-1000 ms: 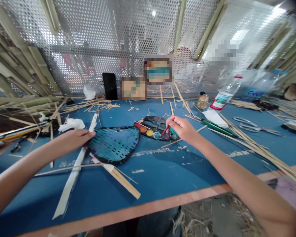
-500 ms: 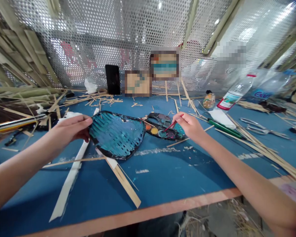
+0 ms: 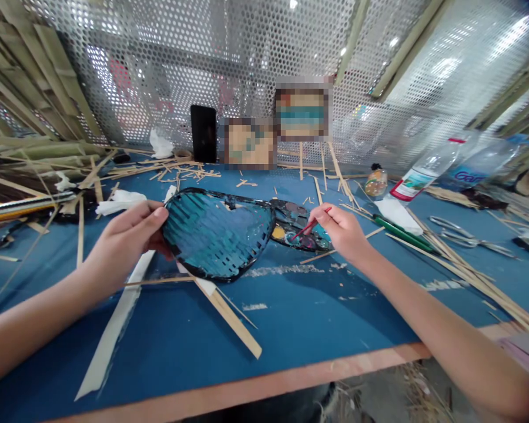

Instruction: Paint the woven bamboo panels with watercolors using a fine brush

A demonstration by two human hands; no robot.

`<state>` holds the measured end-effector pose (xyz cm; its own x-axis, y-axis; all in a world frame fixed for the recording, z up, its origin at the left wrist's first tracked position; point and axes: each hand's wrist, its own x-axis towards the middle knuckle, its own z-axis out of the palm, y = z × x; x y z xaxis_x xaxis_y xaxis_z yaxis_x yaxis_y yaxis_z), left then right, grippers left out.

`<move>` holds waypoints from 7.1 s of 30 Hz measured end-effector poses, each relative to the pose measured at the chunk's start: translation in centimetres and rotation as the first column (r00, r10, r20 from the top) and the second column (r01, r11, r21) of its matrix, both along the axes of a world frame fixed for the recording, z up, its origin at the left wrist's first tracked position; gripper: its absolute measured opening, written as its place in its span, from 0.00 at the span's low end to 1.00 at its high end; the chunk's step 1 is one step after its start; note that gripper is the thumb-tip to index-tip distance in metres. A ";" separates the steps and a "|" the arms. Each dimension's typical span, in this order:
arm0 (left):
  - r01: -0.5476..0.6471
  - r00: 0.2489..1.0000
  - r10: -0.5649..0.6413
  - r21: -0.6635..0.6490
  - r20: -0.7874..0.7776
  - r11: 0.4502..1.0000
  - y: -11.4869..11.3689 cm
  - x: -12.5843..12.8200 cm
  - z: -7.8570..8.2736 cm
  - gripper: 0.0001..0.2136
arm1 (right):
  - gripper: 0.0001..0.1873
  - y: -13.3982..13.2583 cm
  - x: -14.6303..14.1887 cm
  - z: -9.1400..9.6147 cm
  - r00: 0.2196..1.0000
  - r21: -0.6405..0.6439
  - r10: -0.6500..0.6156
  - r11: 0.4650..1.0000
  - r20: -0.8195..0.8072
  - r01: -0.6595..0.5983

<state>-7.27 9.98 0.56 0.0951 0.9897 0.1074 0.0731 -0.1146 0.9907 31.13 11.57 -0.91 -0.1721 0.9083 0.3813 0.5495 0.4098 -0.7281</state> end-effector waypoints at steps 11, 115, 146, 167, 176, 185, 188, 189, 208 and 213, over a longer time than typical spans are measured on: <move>0.016 0.992 -0.008 -0.063 0.126 0.998 0.2 0.3 -0.6 0.10 | 0.18 3.9 3.3 2.2 0.982 -0.013 -0.105 0.995 -0.159 0.104; -0.086 0.996 0.089 -0.075 0.032 0.993 0.3 -0.7 -1.2 0.08 | 0.22 3.9 1.6 1.3 0.969 0.087 -0.149 0.987 0.198 0.134; 0.006 0.994 -0.006 0.001 0.105 1.000 0.0 0.0 -0.9 0.07 | 0.11 -4.3 -5.3 4.0 0.966 0.264 0.235 0.944 -0.109 -0.200; 0.023 0.991 -0.021 -0.013 0.131 1.000 -0.4 0.2 -0.5 0.08 | 0.14 -4.2 -6.1 2.4 0.948 0.158 0.285 0.939 0.140 -0.305; 0.042 0.992 -0.042 -0.001 0.122 0.999 -0.1 -0.2 -0.9 0.09 | 0.13 -4.1 -6.2 2.2 0.950 0.141 0.286 0.943 0.125 -0.303; 0.007 0.995 -0.008 0.012 0.103 1.000 0.0 -0.1 -1.3 0.07 | 0.12 -4.1 -6.2 1.8 0.940 0.171 0.322 0.925 0.115 -0.338; 0.007 0.994 -0.009 0.017 0.108 1.000 0.1 -0.1 -1.4 0.07 | 0.11 -4.3 -6.3 2.0 0.941 0.166 0.318 0.928 0.115 -0.333; 0.008 0.995 -0.010 0.018 0.103 1.000 0.1 -0.2 -1.5 0.07 | 0.11 -4.3 -6.3 2.1 0.946 0.156 0.307 0.934 0.106 -0.320; -0.037 0.997 0.034 0.039 0.071 0.999 -0.1 -0.3 -1.2 0.11 | 0.20 2.5 0.2 1.0 0.994 0.012 -0.037 0.999 0.101 0.036; -0.023 0.998 0.022 0.013 0.060 1.000 0.0 -0.5 -1.3 0.11 | 0.20 2.5 0.2 1.3 0.996 0.021 -0.039 0.999 0.079 0.038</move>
<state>-7.79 9.94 -0.75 0.0660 0.9898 0.1261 0.0162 -0.1274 0.9917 31.37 14.02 0.40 -0.1678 0.9072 0.3857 0.6211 0.4011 -0.6733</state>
